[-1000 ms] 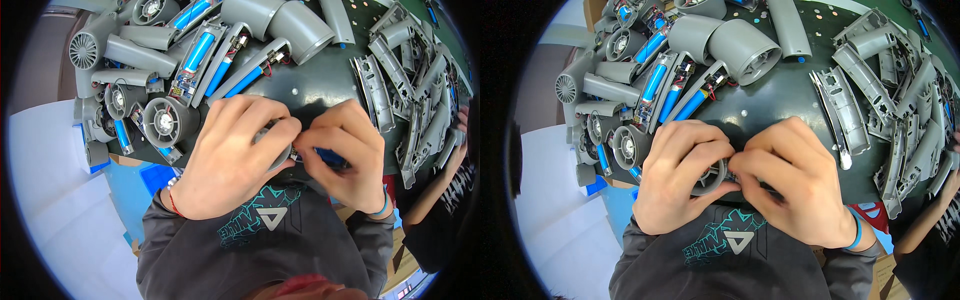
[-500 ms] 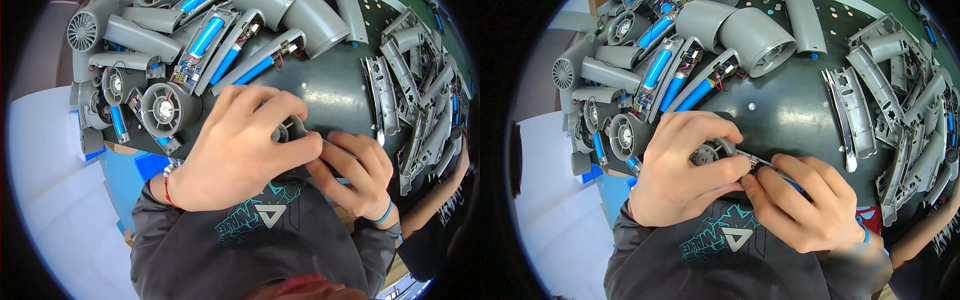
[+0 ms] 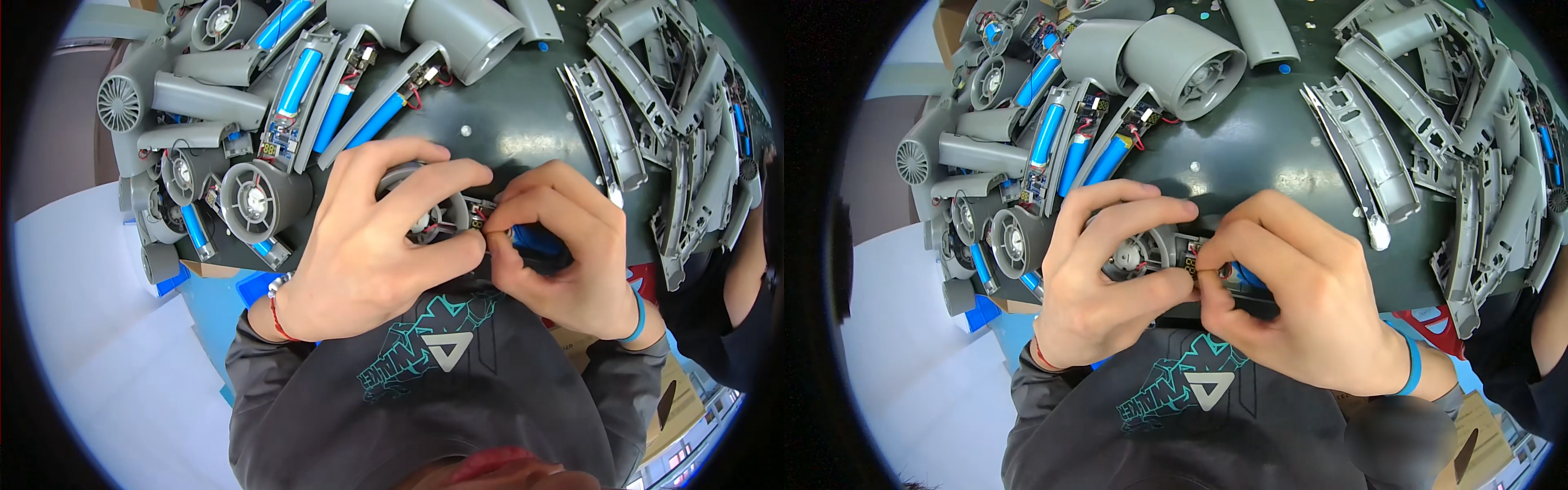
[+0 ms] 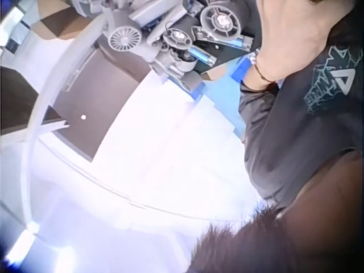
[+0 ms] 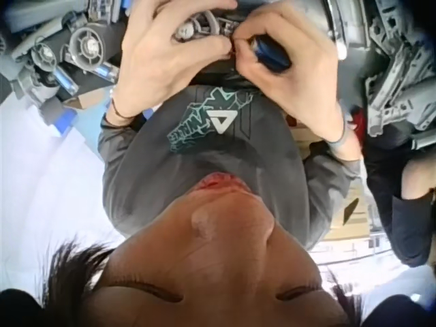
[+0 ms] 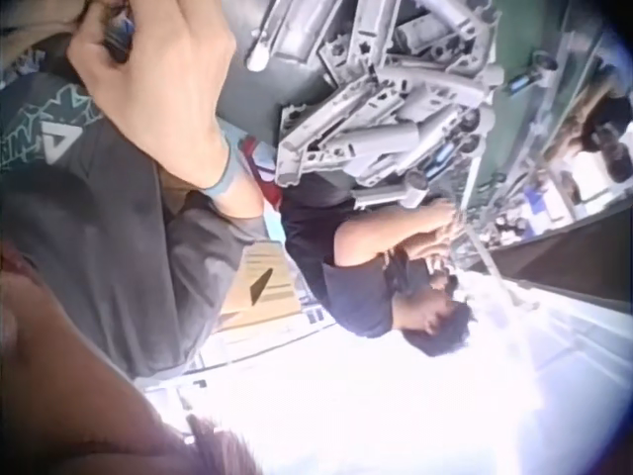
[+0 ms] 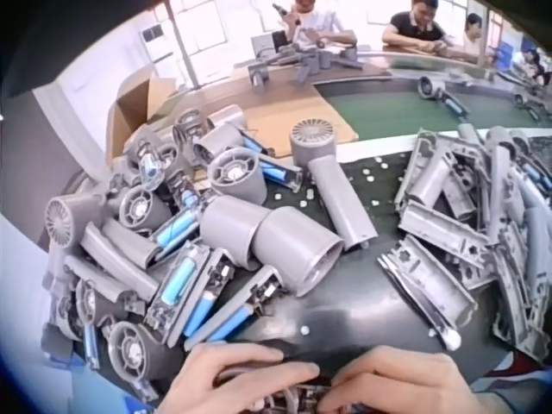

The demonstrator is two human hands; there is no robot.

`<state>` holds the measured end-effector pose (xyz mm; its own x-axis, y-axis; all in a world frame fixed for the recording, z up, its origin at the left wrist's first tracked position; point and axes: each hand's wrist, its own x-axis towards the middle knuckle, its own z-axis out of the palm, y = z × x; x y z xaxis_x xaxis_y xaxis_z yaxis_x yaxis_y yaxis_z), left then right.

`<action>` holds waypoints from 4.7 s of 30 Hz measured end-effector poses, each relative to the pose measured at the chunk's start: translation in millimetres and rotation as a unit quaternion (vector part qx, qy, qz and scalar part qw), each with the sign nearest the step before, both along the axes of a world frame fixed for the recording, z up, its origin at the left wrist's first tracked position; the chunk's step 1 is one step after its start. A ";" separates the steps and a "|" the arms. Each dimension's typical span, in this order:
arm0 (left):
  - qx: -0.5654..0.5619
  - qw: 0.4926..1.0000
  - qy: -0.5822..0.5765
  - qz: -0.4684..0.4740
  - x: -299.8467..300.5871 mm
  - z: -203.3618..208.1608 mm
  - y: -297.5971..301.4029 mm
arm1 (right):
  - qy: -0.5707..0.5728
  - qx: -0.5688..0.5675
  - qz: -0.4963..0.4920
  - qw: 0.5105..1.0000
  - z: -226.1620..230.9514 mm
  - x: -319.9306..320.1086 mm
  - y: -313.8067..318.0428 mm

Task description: Manually assembling the internal electronic components and outer plastic housing of handheld hair dryers on a production line.

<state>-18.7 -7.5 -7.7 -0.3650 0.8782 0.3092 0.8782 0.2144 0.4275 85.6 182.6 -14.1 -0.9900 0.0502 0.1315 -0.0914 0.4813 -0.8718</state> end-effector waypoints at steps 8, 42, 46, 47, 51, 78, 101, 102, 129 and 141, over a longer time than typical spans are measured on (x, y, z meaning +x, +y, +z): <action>0.045 0.999 -0.030 -0.002 -3.5 -7.2 -2.5 | 0.017 -0.014 0.086 0.996 0.5 -17.0 17.4; -0.033 0.986 -0.128 0.106 8.3 18.9 -0.3 | 0.047 0.188 -0.113 0.974 18.3 -6.2 28.1; -0.065 0.986 -0.100 0.115 8.6 21.6 -3.6 | -0.017 0.330 -0.204 0.922 17.8 -3.2 44.7; -0.068 0.986 -0.105 0.108 6.8 21.6 -4.0 | -0.030 0.334 -0.198 0.921 14.7 -3.1 48.4; -0.048 0.990 -0.091 0.101 7.2 19.5 -3.6 | -0.014 0.322 -0.209 0.923 10.2 -3.0 56.2; -0.024 0.989 -0.122 0.084 6.0 8.8 0.2 | -0.002 0.113 0.060 0.992 13.3 2.1 29.1; 0.029 0.996 -0.067 0.056 7.6 -4.1 -0.6 | -0.072 0.051 0.068 0.994 16.4 8.0 31.7; 0.030 0.996 -0.065 0.055 7.5 -6.1 -2.9 | -0.146 0.033 0.053 0.987 20.4 10.4 35.1; 0.072 0.982 -0.063 0.163 26.2 -15.5 -8.7 | 0.082 0.203 0.031 0.975 -9.7 20.1 10.8; 0.252 0.930 -0.249 0.099 24.1 -39.6 1.0 | -0.168 -0.143 0.001 0.975 3.6 31.2 6.7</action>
